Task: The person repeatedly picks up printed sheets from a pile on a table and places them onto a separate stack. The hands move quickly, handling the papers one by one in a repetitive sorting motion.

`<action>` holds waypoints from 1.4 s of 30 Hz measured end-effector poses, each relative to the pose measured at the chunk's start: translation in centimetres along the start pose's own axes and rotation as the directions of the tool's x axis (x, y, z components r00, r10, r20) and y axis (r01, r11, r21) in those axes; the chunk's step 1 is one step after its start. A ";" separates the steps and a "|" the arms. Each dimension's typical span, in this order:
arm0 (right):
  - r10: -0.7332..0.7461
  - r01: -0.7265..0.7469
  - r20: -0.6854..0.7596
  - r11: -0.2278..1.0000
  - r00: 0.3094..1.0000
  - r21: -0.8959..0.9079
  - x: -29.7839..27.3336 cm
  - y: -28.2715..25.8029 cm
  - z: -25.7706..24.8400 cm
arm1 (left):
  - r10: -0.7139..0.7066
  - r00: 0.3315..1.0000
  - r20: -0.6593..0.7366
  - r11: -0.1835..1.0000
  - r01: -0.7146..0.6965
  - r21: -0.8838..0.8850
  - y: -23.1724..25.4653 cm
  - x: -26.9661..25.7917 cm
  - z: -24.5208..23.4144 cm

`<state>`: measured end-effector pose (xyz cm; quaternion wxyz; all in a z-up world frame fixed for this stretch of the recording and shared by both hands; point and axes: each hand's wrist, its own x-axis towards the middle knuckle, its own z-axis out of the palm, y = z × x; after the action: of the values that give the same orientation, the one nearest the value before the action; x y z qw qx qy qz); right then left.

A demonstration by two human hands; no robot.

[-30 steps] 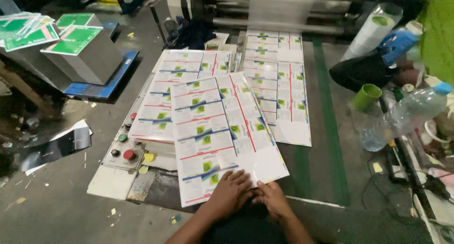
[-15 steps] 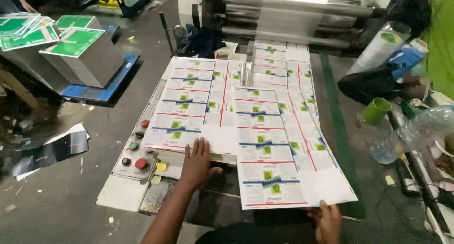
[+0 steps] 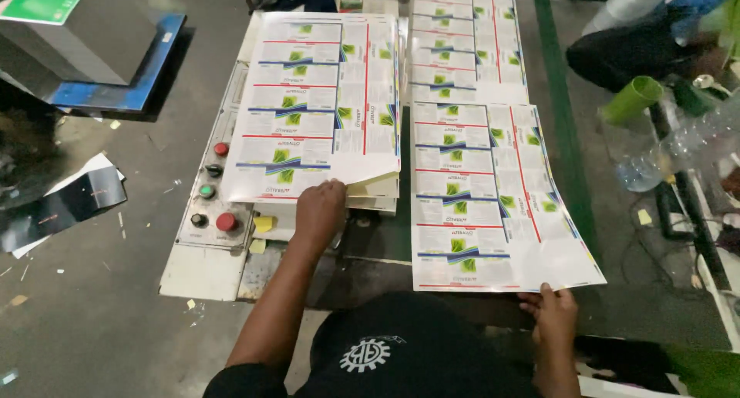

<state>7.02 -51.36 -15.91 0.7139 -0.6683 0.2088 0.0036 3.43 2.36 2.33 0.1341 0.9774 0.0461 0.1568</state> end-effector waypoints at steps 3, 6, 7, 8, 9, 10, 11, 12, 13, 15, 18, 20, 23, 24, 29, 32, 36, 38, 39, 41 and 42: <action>-0.034 0.033 0.049 0.999 0.998 0.029 -1.8 -0.5 1.5 | 0.056 0.998 -0.034 0.997 -0.054 0.054 -0.3 0.5 1.2; 0.067 -0.067 0.005 0.998 0.998 0.019 -3.1 -0.7 2.8 | 0.111 0.989 -0.099 0.992 -0.105 0.065 -0.1 0.3 1.7; 0.068 -0.068 0.005 0.997 0.998 0.019 -3.2 -0.7 3.2 | 0.111 0.989 -0.097 0.992 -0.105 0.065 0.0 0.3 1.7; 0.058 -0.059 0.027 0.998 0.998 0.027 -3.4 -0.7 3.5 | 0.115 0.989 -0.094 0.991 -0.108 0.073 0.2 0.3 1.7; 0.047 -0.049 0.053 0.998 0.997 0.037 -3.5 -0.8 4.1 | 0.117 0.989 -0.093 0.990 -0.109 0.084 0.2 0.4 1.5; 0.047 -0.049 0.057 0.998 0.997 0.039 -3.2 -0.7 4.4 | 0.116 0.989 -0.095 0.990 -0.107 0.087 0.3 0.2 1.5; 0.048 -0.051 0.085 0.998 0.995 0.034 -2.7 -0.8 4.9 | 0.112 0.992 -0.064 0.989 -0.105 0.103 0.4 0.3 1.6; 0.050 -0.054 0.113 0.998 0.992 0.029 -2.3 -0.9 5.4 | 0.107 0.994 -0.033 0.988 -0.102 0.119 0.5 0.4 1.6; 0.049 -0.053 0.111 0.998 0.993 0.032 -1.6 -0.8 6.0 | 0.110 0.993 -0.033 0.987 -0.105 0.121 0.5 0.5 1.5; 0.037 -0.044 0.119 0.997 0.992 0.057 -0.6 -0.6 6.8 | 0.103 0.994 -0.031 0.984 -0.097 0.150 0.7 0.6 1.5; 0.071 -0.070 0.085 0.997 0.994 -0.018 2.7 -2.2 9.8 | 0.070 0.998 -0.005 0.989 -0.068 0.128 0.9 1.1 0.7; 0.058 -0.065 0.138 0.997 0.989 0.041 4.4 -2.3 10.4 | 0.012 0.999 0.051 0.995 -0.017 0.100 1.3 1.3 -1.2; 0.064 -0.080 0.213 0.995 0.975 0.066 3.9 -4.1 11.2 | -0.066 0.998 0.025 0.998 0.066 0.012 2.2 0.8 -4.1; 0.084 -0.093 0.229 0.995 0.970 0.029 3.5 -5.3 11.6 | -0.089 0.994 -0.057 0.995 0.085 -0.058 2.5 0.9 -5.2; 0.200 -0.186 0.226 0.979 0.953 -0.083 -0.9 -5.1 12.4 | 0.090 0.932 -0.352 0.932 -0.204 -0.299 5.2 -0.7 -4.1; 0.263 -0.215 0.385 0.963 0.884 -0.165 -3.1 -5.1 14.5 | 0.241 0.948 -0.207 0.879 -0.304 -0.367 8.0 -2.0 -0.7; 0.193 -0.063 0.778 0.979 0.598 -0.195 -5.5 -5.6 17.9 | 0.436 0.896 0.088 0.855 -0.381 -0.352 11.8 -3.6 2.1; 0.229 -0.197 0.697 0.972 0.680 -0.127 -6.7 -6.5 18.5 | 0.476 0.878 0.051 0.831 -0.430 -0.353 11.6 -3.7 2.4; 0.283 -0.325 0.606 0.945 0.743 -0.043 -7.3 -6.9 18.9 | 0.515 0.857 0.019 0.805 -0.476 -0.354 11.5 -3.7 2.5; 0.210 -0.260 0.586 0.966 0.783 0.001 -5.1 -5.3 17.3 | 0.472 0.882 -0.003 0.835 -0.448 -0.319 9.6 -2.8 2.9; 0.140 -0.197 0.559 0.980 0.817 0.043 -4.0 -4.5 16.5 | 0.429 0.903 -0.022 0.862 -0.417 -0.288 8.7 -2.4 3.1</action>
<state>9.50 -35.00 -10.12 0.7726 -0.5815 0.0517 0.2494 2.57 -7.11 1.21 0.2371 0.9370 -0.1954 0.1664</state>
